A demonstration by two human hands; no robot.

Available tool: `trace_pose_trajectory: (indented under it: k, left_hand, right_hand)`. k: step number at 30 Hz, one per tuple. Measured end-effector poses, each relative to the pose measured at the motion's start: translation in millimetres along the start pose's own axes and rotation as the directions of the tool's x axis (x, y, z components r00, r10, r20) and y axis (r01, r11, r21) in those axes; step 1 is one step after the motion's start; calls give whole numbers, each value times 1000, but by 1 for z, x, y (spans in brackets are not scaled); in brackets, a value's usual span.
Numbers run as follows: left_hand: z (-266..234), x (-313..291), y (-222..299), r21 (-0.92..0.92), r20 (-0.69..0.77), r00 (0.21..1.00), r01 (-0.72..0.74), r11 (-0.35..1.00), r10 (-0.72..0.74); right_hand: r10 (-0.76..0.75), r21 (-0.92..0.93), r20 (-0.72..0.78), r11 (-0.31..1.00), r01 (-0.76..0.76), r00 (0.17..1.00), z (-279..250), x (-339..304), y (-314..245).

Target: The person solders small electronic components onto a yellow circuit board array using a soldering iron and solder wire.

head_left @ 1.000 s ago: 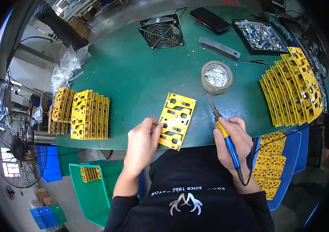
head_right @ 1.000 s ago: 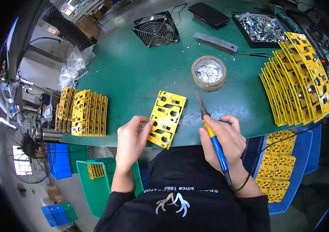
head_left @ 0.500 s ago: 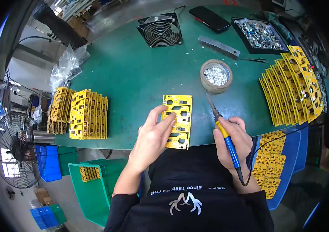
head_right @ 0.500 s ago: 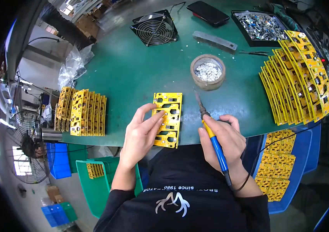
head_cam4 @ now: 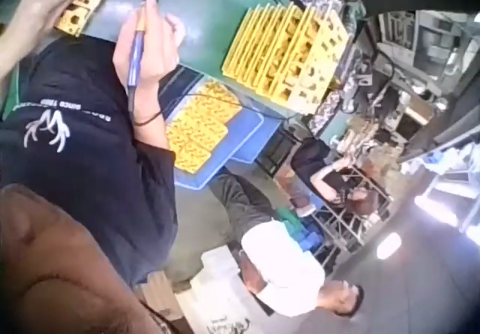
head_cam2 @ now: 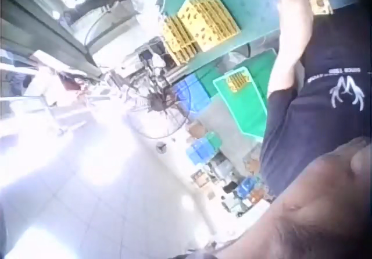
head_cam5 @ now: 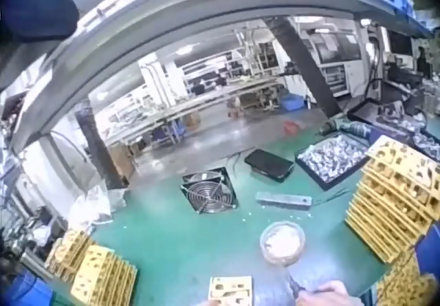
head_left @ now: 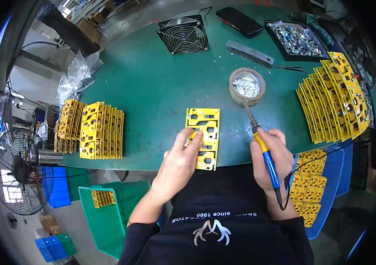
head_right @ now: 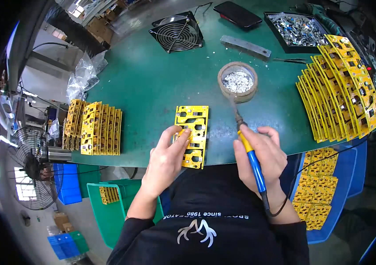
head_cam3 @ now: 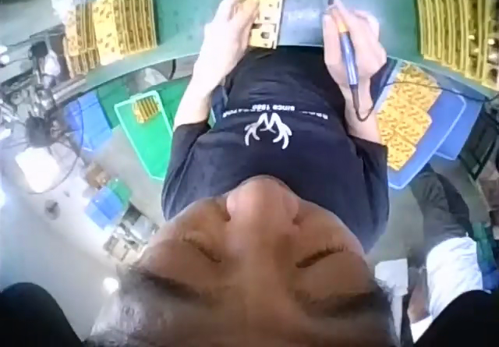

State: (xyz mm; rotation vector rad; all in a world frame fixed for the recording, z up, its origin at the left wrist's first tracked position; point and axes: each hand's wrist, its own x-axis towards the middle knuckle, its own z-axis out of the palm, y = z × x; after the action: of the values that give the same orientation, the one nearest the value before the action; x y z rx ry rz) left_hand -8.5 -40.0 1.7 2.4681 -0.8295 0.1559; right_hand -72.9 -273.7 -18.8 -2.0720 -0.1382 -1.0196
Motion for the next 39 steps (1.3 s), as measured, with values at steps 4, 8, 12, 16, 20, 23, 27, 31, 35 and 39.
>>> trace_pose_trajectory:
  k: [4,8,12,16,20,23,27,31,35,39]
  left_hand:
    - [7,-2,3,21,7,1000,-29,999,29]
    - [8,1,9,-7,-105,994,17,1000,-18]
    - [1,1,11,-125,-169,985,8,992,-29]
    - [-9,0,9,-279,-129,990,23,960,-61]
    - [-13,-5,8,-408,4,984,164,898,-178]
    - [-12,-10,7,-607,64,984,169,776,-164]
    - [-17,-15,4,-823,467,850,519,232,-245]
    - [-18,-18,6,-777,628,763,624,-77,-153]
    - [-23,-14,4,-708,700,713,686,-165,-41]
    - [-23,-15,14,-725,674,731,683,89,-112]
  right_hand:
    - [75,-100,-33,992,-78,997,-2,9,2]
    - [89,-114,-11,989,-90,996,2,7,6]
    - [81,-1,8,997,-81,997,2,5,-1]
    - [82,152,69,984,-92,994,7,-1,-7]
    - [52,265,128,961,-84,990,16,-1,-12]
    - [40,343,164,935,-95,986,23,-2,-14]
    - [-35,456,208,887,-65,977,29,-2,-19]
    - [-31,521,188,850,-73,982,33,-3,-23]
    - [-68,541,175,840,-39,982,33,-4,-20]
    - [-60,532,174,846,-43,983,30,-7,-19]
